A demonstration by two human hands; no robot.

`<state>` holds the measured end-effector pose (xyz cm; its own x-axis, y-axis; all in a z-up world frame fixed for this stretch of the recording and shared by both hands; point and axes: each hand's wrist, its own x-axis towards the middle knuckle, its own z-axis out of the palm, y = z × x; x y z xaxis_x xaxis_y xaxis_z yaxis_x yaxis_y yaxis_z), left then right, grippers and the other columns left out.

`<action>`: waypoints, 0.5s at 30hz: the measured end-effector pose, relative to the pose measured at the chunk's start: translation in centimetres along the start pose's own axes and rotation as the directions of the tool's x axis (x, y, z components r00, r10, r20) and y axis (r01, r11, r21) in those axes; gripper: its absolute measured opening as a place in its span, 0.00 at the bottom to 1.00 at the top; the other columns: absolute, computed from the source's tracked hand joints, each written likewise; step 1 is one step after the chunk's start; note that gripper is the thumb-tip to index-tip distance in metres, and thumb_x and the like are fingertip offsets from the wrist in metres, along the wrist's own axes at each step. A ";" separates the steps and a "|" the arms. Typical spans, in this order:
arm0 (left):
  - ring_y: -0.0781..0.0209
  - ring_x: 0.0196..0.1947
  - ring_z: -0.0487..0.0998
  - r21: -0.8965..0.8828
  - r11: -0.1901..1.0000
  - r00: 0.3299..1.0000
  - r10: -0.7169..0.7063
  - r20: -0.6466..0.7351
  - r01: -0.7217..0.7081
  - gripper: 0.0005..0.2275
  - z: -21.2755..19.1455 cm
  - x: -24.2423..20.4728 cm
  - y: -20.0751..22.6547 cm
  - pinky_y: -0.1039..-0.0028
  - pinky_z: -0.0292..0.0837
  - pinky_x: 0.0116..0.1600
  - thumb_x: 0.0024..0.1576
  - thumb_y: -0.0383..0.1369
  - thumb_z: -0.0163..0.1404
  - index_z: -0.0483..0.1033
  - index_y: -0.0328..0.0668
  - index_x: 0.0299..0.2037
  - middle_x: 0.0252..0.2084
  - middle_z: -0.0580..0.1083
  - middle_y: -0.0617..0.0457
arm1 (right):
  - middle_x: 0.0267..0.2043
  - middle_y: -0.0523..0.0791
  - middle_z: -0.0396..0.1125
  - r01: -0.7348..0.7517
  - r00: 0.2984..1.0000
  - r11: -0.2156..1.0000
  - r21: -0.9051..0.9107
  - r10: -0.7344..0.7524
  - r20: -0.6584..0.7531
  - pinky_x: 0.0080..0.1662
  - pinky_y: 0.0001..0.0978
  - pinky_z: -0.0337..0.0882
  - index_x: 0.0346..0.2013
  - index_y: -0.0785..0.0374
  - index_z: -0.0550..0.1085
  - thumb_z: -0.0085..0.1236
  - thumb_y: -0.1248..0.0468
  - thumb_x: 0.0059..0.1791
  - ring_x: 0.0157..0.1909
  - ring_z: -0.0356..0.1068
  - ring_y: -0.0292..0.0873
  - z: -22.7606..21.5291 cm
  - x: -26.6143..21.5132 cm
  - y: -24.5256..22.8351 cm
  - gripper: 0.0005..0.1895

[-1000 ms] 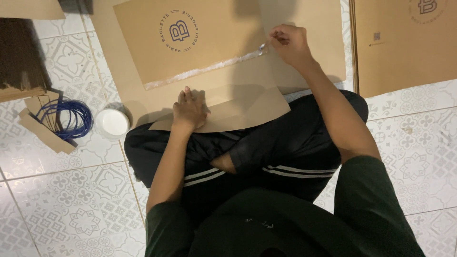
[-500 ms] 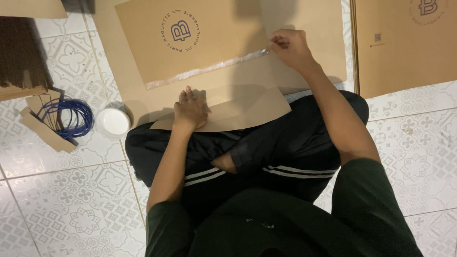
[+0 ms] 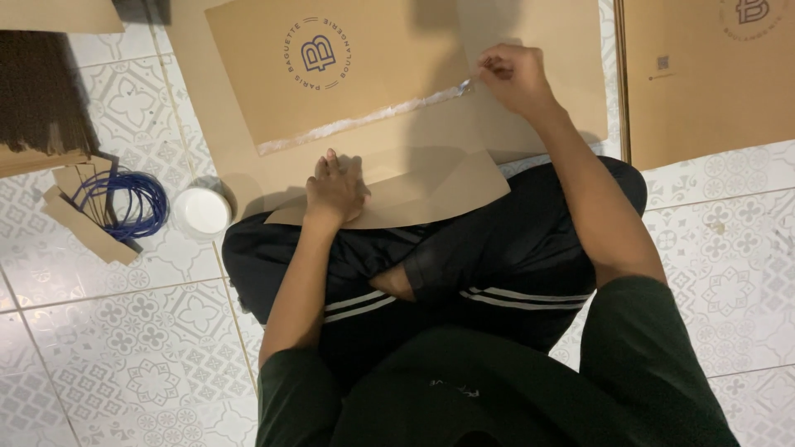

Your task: Assembling cardboard components by applying glue with a brush and pressing the pieces together.

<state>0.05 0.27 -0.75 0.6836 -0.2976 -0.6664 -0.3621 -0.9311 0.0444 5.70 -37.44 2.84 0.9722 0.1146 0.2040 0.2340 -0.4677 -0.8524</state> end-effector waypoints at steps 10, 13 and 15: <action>0.32 0.73 0.51 -0.018 1.000 0.997 0.004 -0.072 -0.006 0.34 -0.1 -0.3 0.1 0.49 0.66 0.58 0.57 0.51 0.50 0.53 0.54 0.73 0.76 0.47 0.29 | 0.39 0.53 0.74 0.058 0.998 0.997 -0.042 -0.059 -0.010 0.39 0.26 0.73 0.43 0.79 0.78 0.64 0.82 0.50 0.35 0.71 0.41 -0.1 -0.1 0.3 0.07; 0.34 0.75 0.48 -0.003 1.000 1.000 -0.012 0.003 0.012 0.34 -0.6 -0.5 0.2 0.50 0.65 0.59 0.58 0.50 0.49 0.50 0.55 0.74 0.77 0.45 0.31 | 0.39 0.51 0.73 0.024 0.999 1.000 0.003 -0.024 0.026 0.42 0.27 0.73 0.42 0.79 0.77 0.61 0.81 0.51 0.36 0.70 0.41 -0.1 -0.3 -0.2 0.05; 0.33 0.75 0.48 -0.030 1.000 1.000 -0.003 -0.029 0.002 0.34 -0.2 -0.4 0.1 0.48 0.64 0.60 0.57 0.49 0.50 0.51 0.54 0.73 0.77 0.45 0.30 | 0.36 0.52 0.74 0.080 0.994 0.994 -0.075 -0.085 -0.064 0.38 0.27 0.73 0.40 0.79 0.78 0.63 0.84 0.48 0.34 0.74 0.42 -0.4 -0.1 -0.2 0.07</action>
<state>-0.14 0.29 -0.35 0.7026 -0.3009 -0.6448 -0.3414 -0.9376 0.0654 5.56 -37.70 3.21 0.9471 0.0972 0.3059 0.3102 -0.5218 -0.7946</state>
